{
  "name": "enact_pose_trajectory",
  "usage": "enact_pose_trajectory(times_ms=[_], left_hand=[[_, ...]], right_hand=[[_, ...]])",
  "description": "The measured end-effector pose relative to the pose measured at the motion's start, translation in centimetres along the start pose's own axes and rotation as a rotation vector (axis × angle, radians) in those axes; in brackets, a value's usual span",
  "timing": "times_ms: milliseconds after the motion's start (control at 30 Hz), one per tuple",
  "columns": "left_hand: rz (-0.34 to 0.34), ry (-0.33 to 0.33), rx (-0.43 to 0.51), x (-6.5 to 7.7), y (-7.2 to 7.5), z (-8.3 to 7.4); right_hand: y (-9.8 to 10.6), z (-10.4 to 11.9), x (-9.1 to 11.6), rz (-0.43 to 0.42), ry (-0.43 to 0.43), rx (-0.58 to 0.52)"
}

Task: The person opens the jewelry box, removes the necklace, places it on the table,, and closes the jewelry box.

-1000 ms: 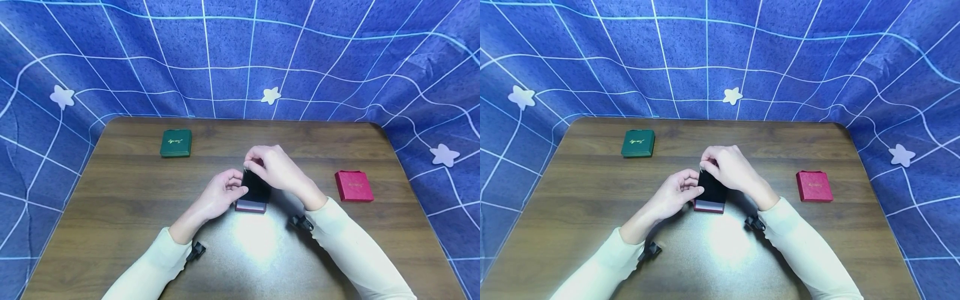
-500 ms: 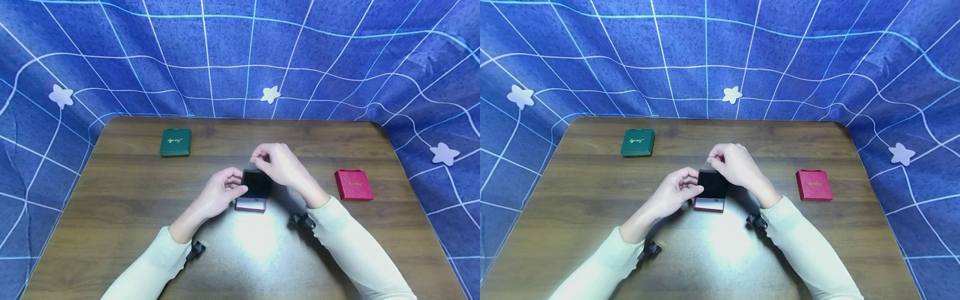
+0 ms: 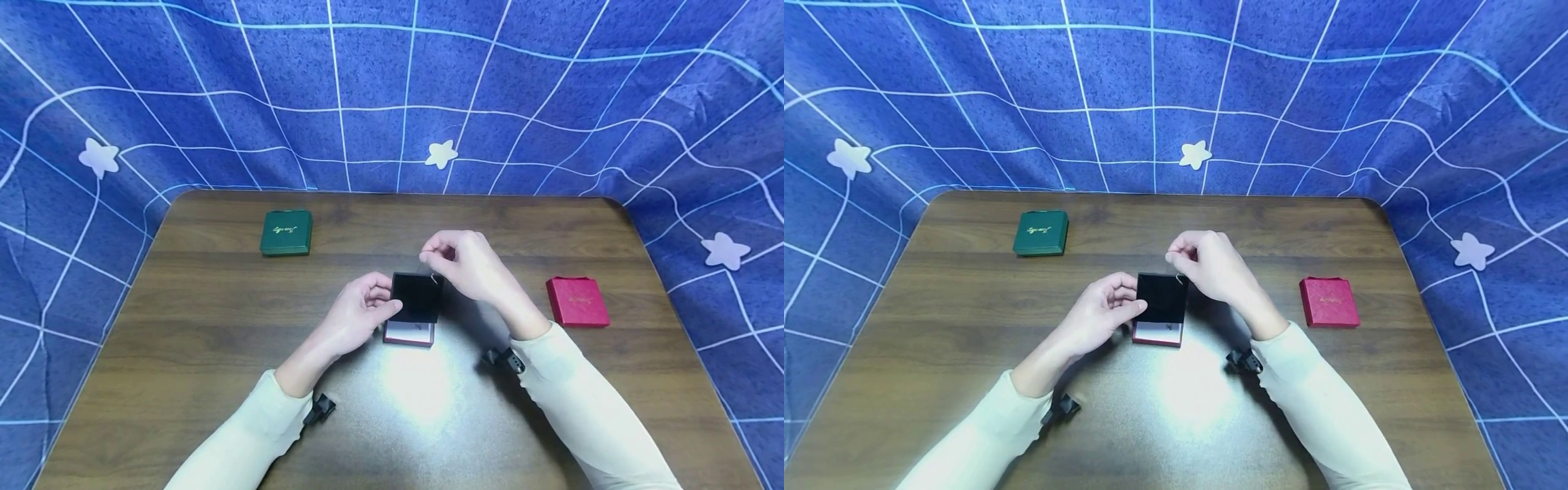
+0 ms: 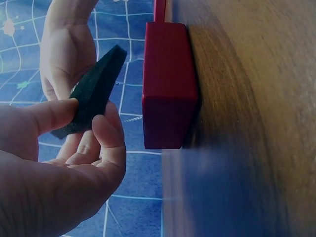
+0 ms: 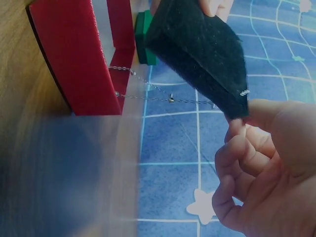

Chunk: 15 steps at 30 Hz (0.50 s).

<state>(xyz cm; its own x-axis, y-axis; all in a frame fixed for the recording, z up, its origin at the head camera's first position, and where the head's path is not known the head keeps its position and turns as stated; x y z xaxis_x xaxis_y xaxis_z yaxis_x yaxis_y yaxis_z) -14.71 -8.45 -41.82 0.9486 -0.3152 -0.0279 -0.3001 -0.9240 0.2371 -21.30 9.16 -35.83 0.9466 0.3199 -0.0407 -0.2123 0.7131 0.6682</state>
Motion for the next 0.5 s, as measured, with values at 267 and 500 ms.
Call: enact_pose_trajectory(times_ms=[267,500], left_hand=[[-0.026,0.038,0.009,0.0,0.1,0.3],[-0.041,0.071,0.016,0.1,0.2,0.5]], right_hand=[[0.9,-0.5,0.4,0.002,-0.038,-0.020],[1.3,-0.8,0.7,0.007,-0.062,-0.010]])
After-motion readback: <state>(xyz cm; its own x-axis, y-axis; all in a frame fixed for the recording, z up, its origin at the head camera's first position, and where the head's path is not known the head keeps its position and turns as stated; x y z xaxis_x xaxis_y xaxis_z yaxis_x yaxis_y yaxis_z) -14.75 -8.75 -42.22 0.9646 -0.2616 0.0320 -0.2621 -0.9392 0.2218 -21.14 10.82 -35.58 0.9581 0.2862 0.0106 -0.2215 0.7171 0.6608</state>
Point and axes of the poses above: each hand's wrist, its own x-axis away from the middle knuckle, its own y-axis out of the back of the hand, z = x × y, the point moved 8 cm from there along -x, towards the middle knuckle, and after that the axes turned 11 degrees about -y, right-handed, at the moved point
